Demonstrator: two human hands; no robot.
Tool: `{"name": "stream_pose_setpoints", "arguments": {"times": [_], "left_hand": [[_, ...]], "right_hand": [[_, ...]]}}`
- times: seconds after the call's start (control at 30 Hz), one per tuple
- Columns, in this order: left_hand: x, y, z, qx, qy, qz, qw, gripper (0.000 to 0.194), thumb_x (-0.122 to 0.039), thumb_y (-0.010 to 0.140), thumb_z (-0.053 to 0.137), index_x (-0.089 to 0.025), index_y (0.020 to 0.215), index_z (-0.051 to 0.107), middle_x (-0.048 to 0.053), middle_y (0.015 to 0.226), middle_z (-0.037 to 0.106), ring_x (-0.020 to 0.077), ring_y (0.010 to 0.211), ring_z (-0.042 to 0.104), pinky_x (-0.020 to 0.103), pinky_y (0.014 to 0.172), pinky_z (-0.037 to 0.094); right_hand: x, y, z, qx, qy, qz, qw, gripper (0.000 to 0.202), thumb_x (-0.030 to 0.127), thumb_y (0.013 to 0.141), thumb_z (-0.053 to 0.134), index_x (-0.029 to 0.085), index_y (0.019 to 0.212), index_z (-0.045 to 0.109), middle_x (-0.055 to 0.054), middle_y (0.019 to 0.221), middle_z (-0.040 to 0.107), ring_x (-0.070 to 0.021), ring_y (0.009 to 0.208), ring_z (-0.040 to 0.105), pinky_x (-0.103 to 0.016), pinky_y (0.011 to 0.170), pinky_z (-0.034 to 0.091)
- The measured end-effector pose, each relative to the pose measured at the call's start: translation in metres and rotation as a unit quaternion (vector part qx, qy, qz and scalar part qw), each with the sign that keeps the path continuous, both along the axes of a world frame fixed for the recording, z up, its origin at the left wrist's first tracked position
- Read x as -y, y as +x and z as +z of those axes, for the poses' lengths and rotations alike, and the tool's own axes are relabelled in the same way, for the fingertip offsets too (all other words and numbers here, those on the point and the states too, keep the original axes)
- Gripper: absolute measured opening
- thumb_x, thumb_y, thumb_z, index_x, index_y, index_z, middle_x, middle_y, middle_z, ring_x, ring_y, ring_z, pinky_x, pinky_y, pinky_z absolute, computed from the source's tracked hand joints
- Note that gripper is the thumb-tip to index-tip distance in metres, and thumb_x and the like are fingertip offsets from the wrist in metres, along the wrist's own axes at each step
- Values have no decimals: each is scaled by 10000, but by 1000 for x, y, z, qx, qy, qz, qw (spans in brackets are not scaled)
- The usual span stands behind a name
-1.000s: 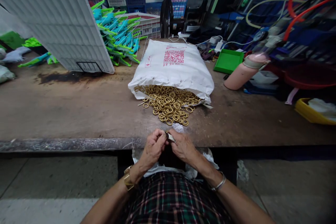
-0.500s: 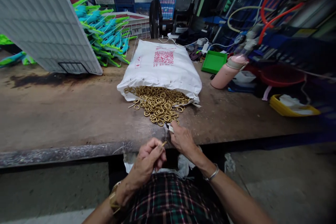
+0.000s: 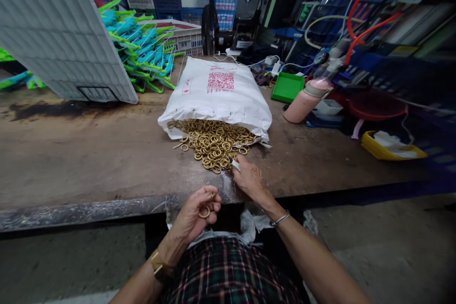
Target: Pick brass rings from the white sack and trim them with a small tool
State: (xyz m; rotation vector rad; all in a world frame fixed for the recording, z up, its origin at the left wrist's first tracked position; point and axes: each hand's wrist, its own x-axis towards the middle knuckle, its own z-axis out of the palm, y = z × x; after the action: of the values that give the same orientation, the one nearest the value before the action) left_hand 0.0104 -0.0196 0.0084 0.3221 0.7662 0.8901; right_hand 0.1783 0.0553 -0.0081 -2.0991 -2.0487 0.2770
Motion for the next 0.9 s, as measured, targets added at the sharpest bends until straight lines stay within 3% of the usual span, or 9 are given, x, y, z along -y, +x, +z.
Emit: {"name": "stream_pose_setpoints", "arguments": {"times": [0.17, 0.37, 0.47, 0.63, 0.73, 0.9], "left_hand": [[-2, 2, -6, -12, 6, 25, 1000, 233, -300, 666, 684, -144, 701, 515, 21, 741, 573, 102, 623, 552, 156, 417, 363], [-9, 13, -8, -147, 89, 88, 981, 406, -411, 653, 681, -169, 927, 505, -31, 638, 529, 76, 499, 483, 150, 368, 330], [-10, 15, -11, -204, 122, 96, 967, 448, -461, 678, 643, -172, 992, 505, -47, 598, 514, 52, 420, 407, 153, 361, 297], [-11, 11, -13, -276, 159, 94, 943, 320, -458, 756, 556, -139, 765, 549, -37, 553, 493, 37, 407, 321, 163, 384, 248], [-12, 4, -13, -366, 221, 100, 899, 260, -386, 793, 521, -142, 714, 562, -31, 557, 492, 61, 469, 374, 181, 461, 309], [-13, -6, -17, -504, 379, 69, 773, 157, -251, 796, 489, -155, 735, 597, 2, 653, 564, 112, 611, 480, 226, 614, 374]], "right_hand": [[1, 0, -3, -174, 43, 5, 984, 139, 248, 806, 404, 187, 849, 521, -21, 695, 584, -143, 613, 514, -240, 562, 288], [18, -20, 9, -440, -17, 4, 898, 117, 303, 767, 441, 201, 709, 451, 52, 532, 488, -106, 513, 453, -224, 558, 353], [28, -31, 12, -502, -68, 8, 862, 127, 329, 754, 471, 205, 731, 453, 67, 513, 479, -95, 471, 419, -220, 511, 341], [36, -41, 12, -542, -116, 39, 832, 186, 384, 759, 486, 205, 721, 453, 75, 503, 457, -83, 454, 388, -215, 491, 330], [35, -40, 14, -506, -105, 51, 854, 191, 389, 765, 482, 200, 740, 470, 68, 523, 465, -89, 488, 408, -217, 520, 341], [33, -39, 17, -421, -63, 102, 899, 181, 362, 778, 461, 189, 762, 512, 52, 581, 451, -99, 552, 405, -221, 546, 321]]}}
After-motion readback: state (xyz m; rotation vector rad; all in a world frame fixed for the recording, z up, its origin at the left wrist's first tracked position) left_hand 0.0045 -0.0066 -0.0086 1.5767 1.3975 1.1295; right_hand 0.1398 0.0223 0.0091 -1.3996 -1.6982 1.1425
